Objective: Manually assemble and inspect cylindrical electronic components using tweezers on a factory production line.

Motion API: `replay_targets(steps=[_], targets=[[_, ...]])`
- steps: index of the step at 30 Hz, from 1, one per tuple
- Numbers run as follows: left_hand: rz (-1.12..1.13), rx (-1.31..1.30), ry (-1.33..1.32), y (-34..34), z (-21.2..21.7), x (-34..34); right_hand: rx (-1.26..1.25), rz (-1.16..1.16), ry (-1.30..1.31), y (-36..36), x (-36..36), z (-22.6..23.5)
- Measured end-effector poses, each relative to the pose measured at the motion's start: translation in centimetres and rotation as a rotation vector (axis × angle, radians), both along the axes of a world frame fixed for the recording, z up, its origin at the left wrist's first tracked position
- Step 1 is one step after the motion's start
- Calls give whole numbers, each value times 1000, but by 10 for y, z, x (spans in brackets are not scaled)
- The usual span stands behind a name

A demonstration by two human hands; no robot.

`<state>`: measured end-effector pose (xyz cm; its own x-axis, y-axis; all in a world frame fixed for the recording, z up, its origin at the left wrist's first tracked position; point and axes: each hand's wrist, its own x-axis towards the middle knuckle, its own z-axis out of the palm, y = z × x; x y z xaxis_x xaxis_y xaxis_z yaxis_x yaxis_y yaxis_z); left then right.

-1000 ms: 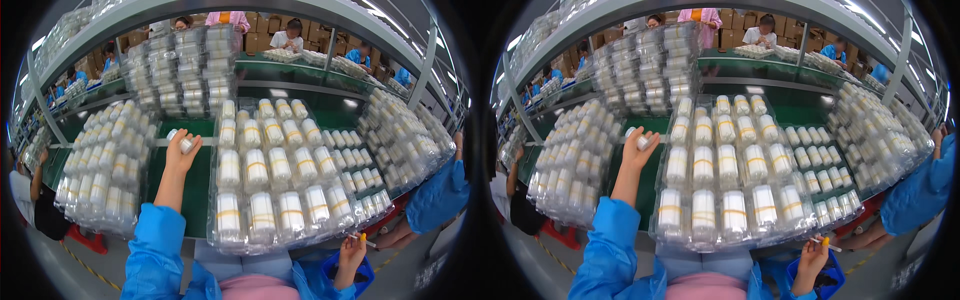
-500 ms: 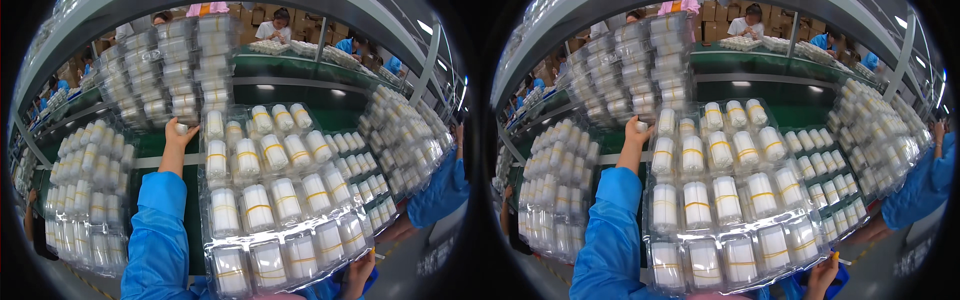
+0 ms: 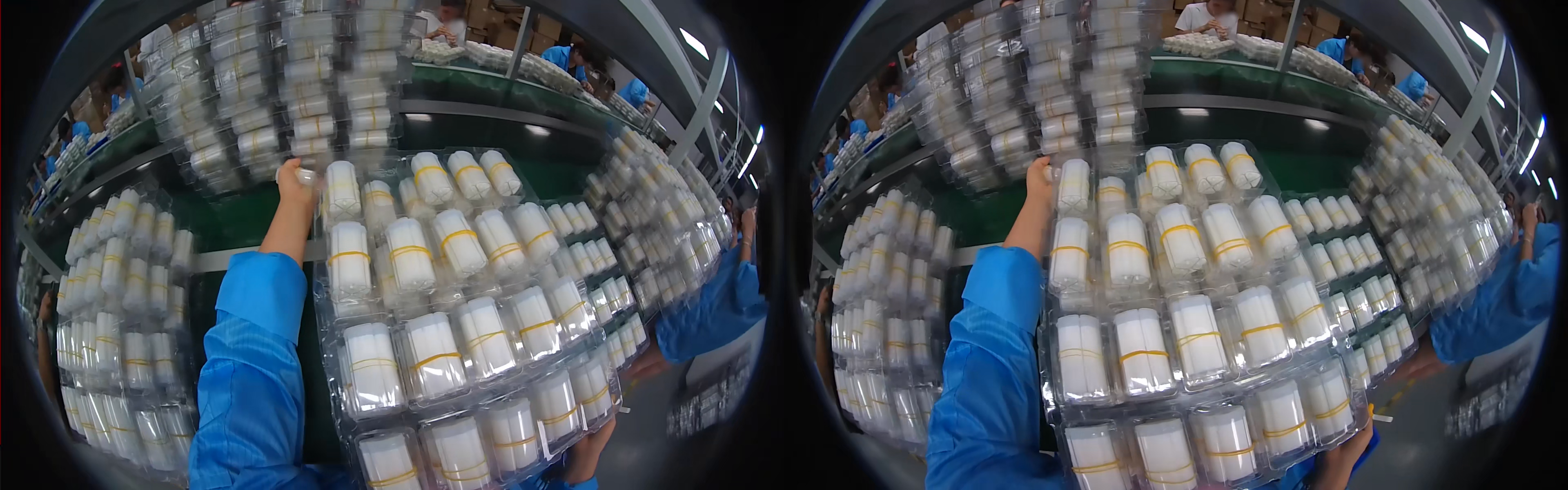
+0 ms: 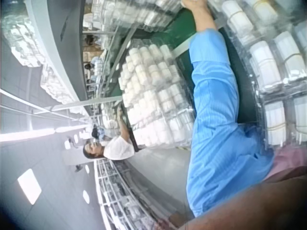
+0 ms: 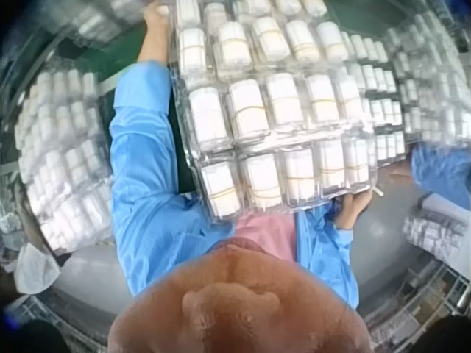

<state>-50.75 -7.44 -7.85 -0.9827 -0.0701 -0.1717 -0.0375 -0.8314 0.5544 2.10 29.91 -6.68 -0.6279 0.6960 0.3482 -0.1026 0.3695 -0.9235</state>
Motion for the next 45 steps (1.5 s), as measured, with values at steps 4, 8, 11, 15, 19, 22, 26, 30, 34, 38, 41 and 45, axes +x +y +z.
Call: replay_targets(steps=[4,8,11,15,19,22,26,30,34,38,41,45], targets=[[21,-289,185,5,-16,-6,-439,-38,112,21,17,-17],[-89,-361,210,-2,-27,-15,-690,-85,240,36,26,-33],[-195,-303,70,-4,-13,-7,-858,-93,351,52,34,-41],[-227,-195,-147,-32,-8,12,-901,174,541,100,66,-71],[70,-365,-251,-41,24,76,-693,-85,595,98,67,-55],[329,-265,-164,-53,57,138,-572,-116,599,91,53,-30],[264,-110,76,-34,100,231,-470,4,674,75,37,6],[170,-66,251,6,124,335,-169,367,692,38,32,44],[220,-287,404,26,124,424,476,357,367,-38,21,101],[241,-448,478,28,108,486,983,611,434,-90,2,167],[262,-537,453,33,98,521,960,718,545,-115,6,189],[267,-578,438,33,85,549,1022,687,620,-136,23,205]])
